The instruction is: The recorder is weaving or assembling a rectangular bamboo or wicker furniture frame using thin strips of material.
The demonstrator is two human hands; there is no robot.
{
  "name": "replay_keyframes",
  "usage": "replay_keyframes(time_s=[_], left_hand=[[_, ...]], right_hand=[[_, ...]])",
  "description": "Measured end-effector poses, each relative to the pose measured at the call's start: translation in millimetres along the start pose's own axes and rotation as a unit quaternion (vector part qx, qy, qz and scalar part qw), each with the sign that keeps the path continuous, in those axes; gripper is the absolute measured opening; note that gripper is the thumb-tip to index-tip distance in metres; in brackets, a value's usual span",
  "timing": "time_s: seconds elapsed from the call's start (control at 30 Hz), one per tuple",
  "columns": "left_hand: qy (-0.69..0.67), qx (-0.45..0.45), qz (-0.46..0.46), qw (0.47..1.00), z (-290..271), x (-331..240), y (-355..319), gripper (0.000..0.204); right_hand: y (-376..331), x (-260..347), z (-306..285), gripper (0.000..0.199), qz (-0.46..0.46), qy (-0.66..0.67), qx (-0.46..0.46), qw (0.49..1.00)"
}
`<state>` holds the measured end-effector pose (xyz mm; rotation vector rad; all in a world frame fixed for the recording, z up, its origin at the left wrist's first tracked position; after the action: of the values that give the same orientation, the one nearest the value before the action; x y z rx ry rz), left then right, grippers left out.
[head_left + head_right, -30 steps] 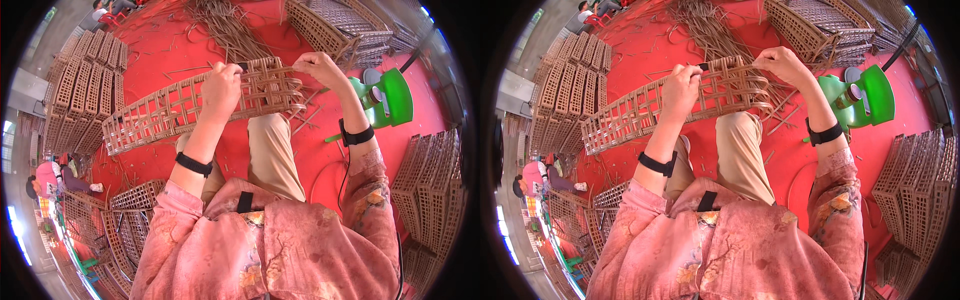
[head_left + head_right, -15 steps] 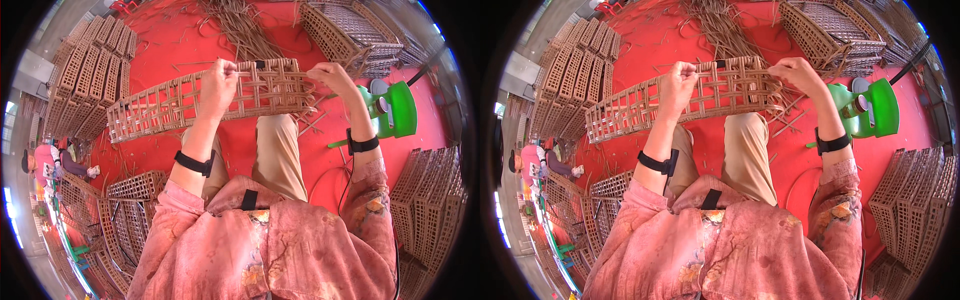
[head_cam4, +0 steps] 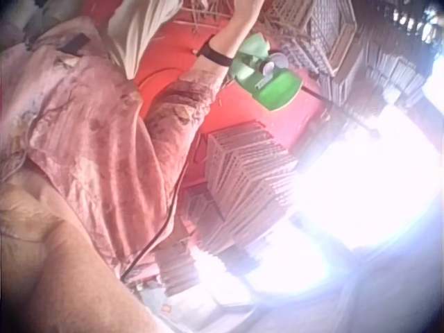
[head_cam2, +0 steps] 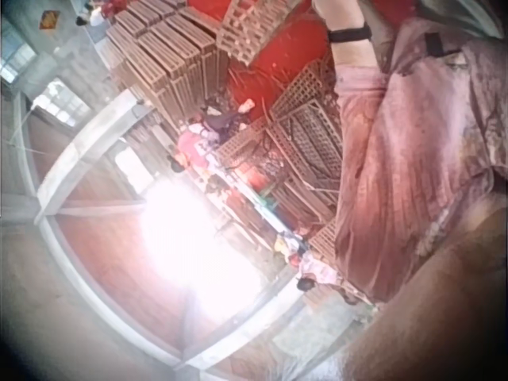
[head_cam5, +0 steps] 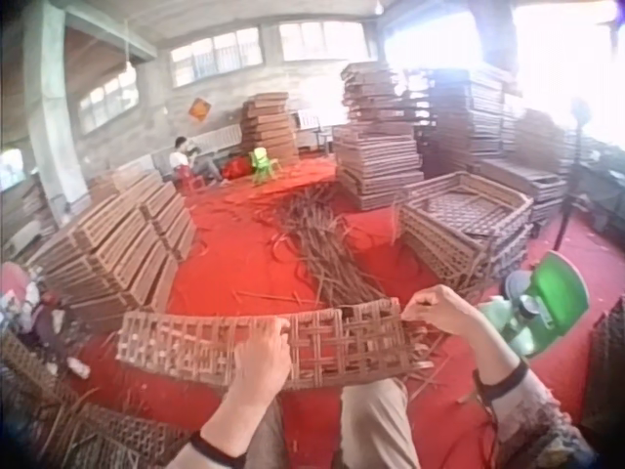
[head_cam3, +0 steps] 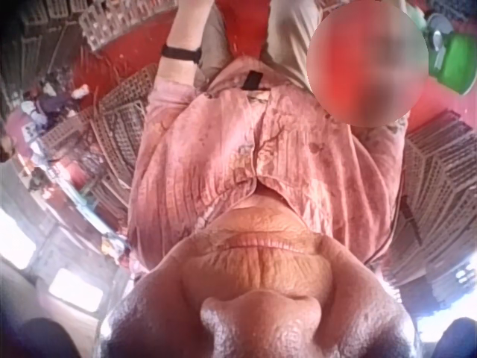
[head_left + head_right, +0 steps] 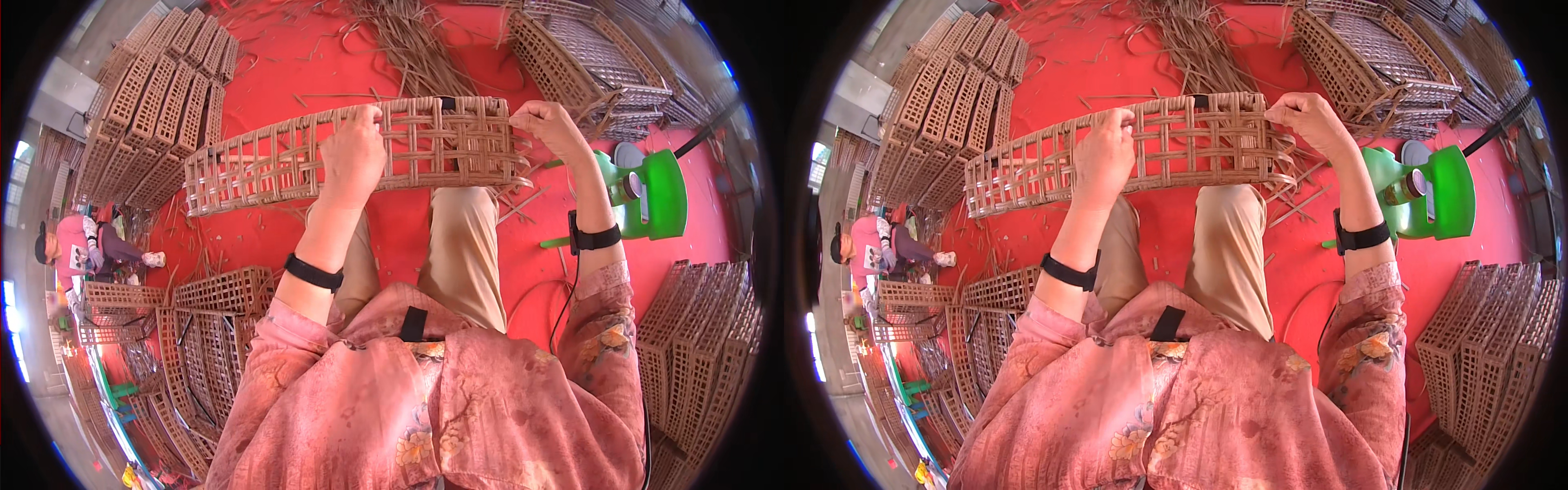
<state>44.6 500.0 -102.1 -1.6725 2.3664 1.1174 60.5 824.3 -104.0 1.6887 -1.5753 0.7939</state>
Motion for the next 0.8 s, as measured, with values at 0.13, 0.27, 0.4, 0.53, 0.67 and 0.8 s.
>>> replay_keyframes(time_s=[0.13, 0.27, 0.4, 0.53, 0.67, 0.8], left_hand=[[-0.126, 0.007, -0.032, 0.992, 5.0, 13.1, 12.0, 0.013], [-0.206, 0.028, -0.064, 0.976, 3.7, 26.9, 15.9, 0.013], [-0.194, -0.018, -0.085, 0.977, -15.3, 52.7, 9.8, 0.010], [-0.022, -0.004, -0.031, 0.999, -27.6, 44.0, 2.9, 0.009], [-0.005, -0.037, -0.006, 0.999, -33.2, 49.6, -0.4, 0.010], [0.015, -0.022, -0.011, 1.000, -33.2, 50.0, 1.1, 0.012]], right_hand=[[1.9, -0.5, 1.5, 0.024, -0.003, -0.016, -0.008, 1.000], [0.8, -17.8, -7.5, 0.023, 0.038, -0.007, 0.004, 0.999], [-8.2, -23.0, -23.7, 0.016, 0.083, 0.028, -0.003, 0.996], [2.6, -26.0, -14.7, 0.015, 0.058, 0.026, 0.002, 0.998], [7.3, -17.3, -11.3, 0.013, 0.058, 0.006, 0.001, 0.998], [9.3, -2.3, -2.1, 0.013, 0.036, 0.010, 0.002, 0.999]])
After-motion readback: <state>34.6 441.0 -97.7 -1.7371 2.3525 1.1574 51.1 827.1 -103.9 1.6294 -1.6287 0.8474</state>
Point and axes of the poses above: each hand's wrist, its own y-axis towards the middle knuckle, its own z-axis out of the palm, x = y × z, the point moved 5 cm from there along y, towards the middle knuckle, and after that the axes turned 2 degrees about -x, right-handed, at the moved point
